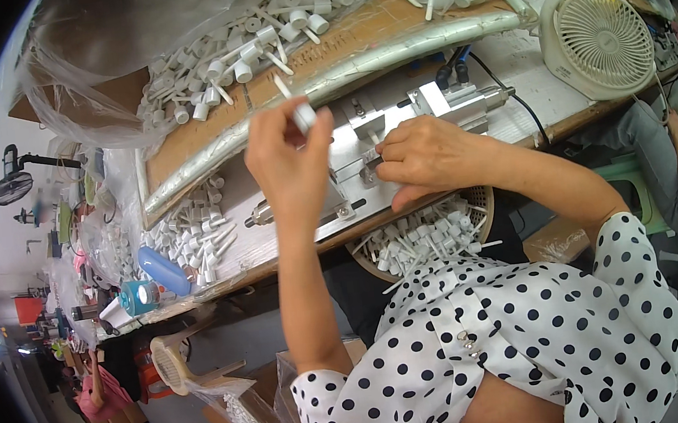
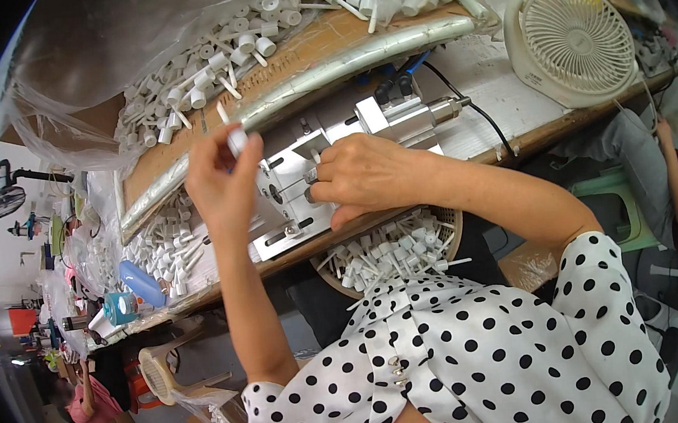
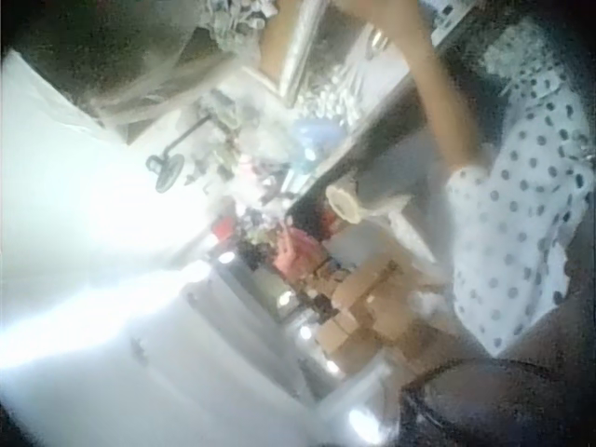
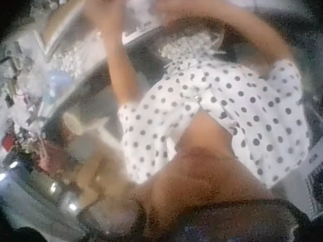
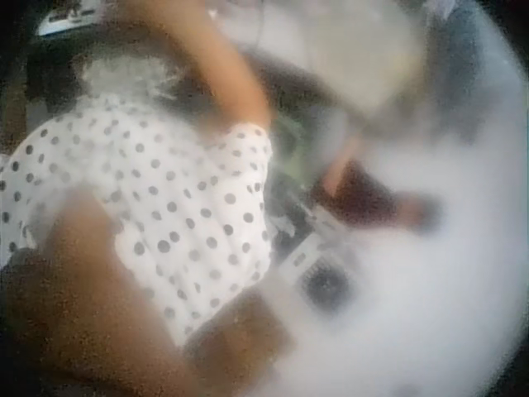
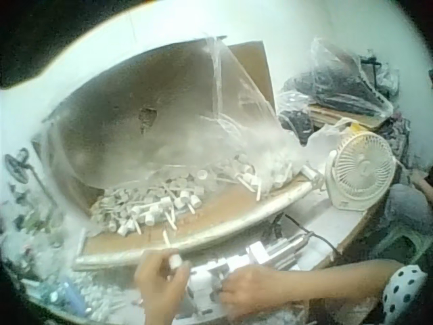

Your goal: Manually assemble small white plastic tubes and components using a specialized tabletop jig.

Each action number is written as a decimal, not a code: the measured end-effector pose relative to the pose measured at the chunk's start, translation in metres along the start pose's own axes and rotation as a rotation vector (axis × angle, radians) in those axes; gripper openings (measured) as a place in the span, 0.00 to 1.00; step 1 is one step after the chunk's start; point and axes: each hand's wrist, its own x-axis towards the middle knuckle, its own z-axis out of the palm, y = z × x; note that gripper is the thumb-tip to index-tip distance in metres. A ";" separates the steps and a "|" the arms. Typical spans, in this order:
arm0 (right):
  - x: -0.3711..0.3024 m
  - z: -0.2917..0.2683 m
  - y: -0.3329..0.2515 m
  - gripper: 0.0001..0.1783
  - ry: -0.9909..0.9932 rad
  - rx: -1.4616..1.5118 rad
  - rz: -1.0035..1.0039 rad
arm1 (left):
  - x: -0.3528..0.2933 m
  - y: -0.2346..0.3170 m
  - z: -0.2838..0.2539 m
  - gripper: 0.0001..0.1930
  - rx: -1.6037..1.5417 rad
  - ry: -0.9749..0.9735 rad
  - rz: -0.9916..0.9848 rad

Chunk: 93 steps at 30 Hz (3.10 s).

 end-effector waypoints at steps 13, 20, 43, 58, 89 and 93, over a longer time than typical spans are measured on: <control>0.077 -0.023 0.168 0.18 0.141 -0.456 0.410 | -0.103 0.014 0.045 0.15 0.051 -0.141 0.165; 0.036 -0.062 0.088 0.14 0.088 -0.024 0.490 | -0.087 0.020 0.044 0.16 0.040 -0.308 0.129; -0.004 -0.002 -0.007 0.16 0.001 0.027 0.068 | 0.100 -0.049 0.001 0.19 0.455 -0.042 -0.062; 0.057 -0.043 0.135 0.15 -0.068 -0.308 0.548 | -0.091 0.008 0.036 0.17 0.041 -0.196 0.235; 0.001 -0.012 0.002 0.17 -0.049 0.112 0.090 | 0.020 -0.008 -0.013 0.14 0.177 -0.046 0.017; 0.033 -0.033 0.059 0.11 0.336 0.103 0.051 | -0.060 0.017 -0.005 0.16 0.040 -0.113 0.024</control>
